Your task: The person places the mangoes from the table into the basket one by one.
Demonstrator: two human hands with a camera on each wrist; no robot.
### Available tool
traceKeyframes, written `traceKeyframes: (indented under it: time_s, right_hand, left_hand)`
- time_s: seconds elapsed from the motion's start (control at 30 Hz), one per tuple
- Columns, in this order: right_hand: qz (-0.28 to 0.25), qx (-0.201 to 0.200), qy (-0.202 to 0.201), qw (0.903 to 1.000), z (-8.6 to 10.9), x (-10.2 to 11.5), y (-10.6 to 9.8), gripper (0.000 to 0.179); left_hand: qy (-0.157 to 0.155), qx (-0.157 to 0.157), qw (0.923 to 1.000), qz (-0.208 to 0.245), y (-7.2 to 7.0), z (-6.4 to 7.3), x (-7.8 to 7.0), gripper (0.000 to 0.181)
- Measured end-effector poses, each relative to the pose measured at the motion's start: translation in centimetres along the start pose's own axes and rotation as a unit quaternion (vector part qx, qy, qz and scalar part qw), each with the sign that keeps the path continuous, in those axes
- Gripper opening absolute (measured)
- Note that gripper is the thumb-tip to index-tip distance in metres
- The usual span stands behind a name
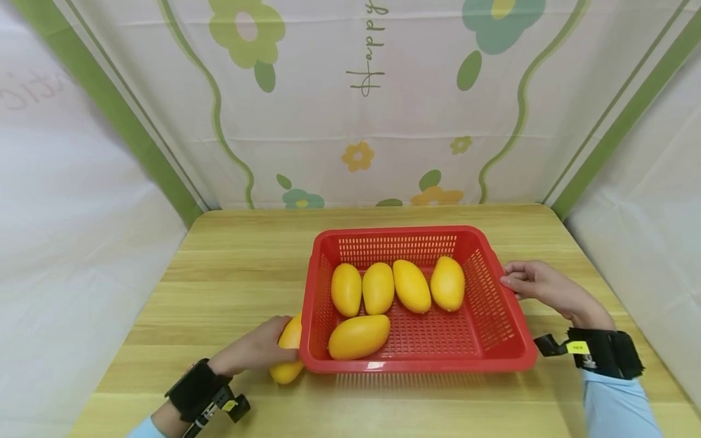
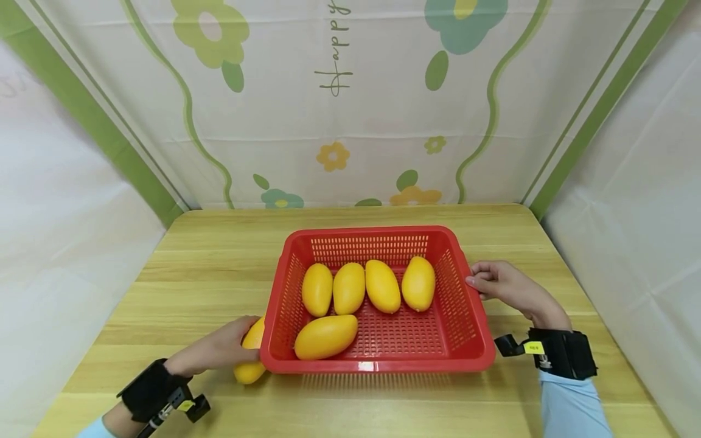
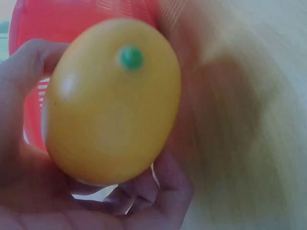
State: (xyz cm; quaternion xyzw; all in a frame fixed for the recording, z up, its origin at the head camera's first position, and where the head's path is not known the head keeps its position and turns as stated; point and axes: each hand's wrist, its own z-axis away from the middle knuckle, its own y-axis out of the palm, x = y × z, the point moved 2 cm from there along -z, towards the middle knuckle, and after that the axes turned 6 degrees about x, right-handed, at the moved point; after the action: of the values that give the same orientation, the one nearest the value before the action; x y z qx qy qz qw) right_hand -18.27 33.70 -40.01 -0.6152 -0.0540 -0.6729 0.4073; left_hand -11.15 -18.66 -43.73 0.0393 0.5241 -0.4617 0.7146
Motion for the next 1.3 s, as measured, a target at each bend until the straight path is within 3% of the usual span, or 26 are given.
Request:
traceKeyframes:
  time_s: [0.33, 0.7, 0.83, 1.3]
  right_hand:
    - [-0.003, 0.000, 0.000, 1.0000, 0.0, -0.1, 0.0, 0.030]
    - [-0.003, 0.000, 0.012, 0.9999, -0.1, 0.0, 0.0, 0.031]
    - [-0.006, 0.003, 0.009, 0.9999, 0.0, 0.0, -0.1, 0.031]
    - [-0.016, 0.010, -0.010, 0.9998, 0.0, -0.1, -0.2, 0.028]
  left_hand:
    - [-0.056, -0.024, 0.9974, 0.038, -0.3, 0.6, 0.4, 0.059]
    - [-0.013, 0.014, 0.9903, 0.138, -0.6, 0.6, 1.4, 0.063]
    - [-0.013, 0.021, 0.9868, 0.160, -0.6, 0.6, 1.7, 0.064]
    - [-0.019, 0.009, 0.9863, 0.164, -1.1, 1.2, 1.2, 0.066]
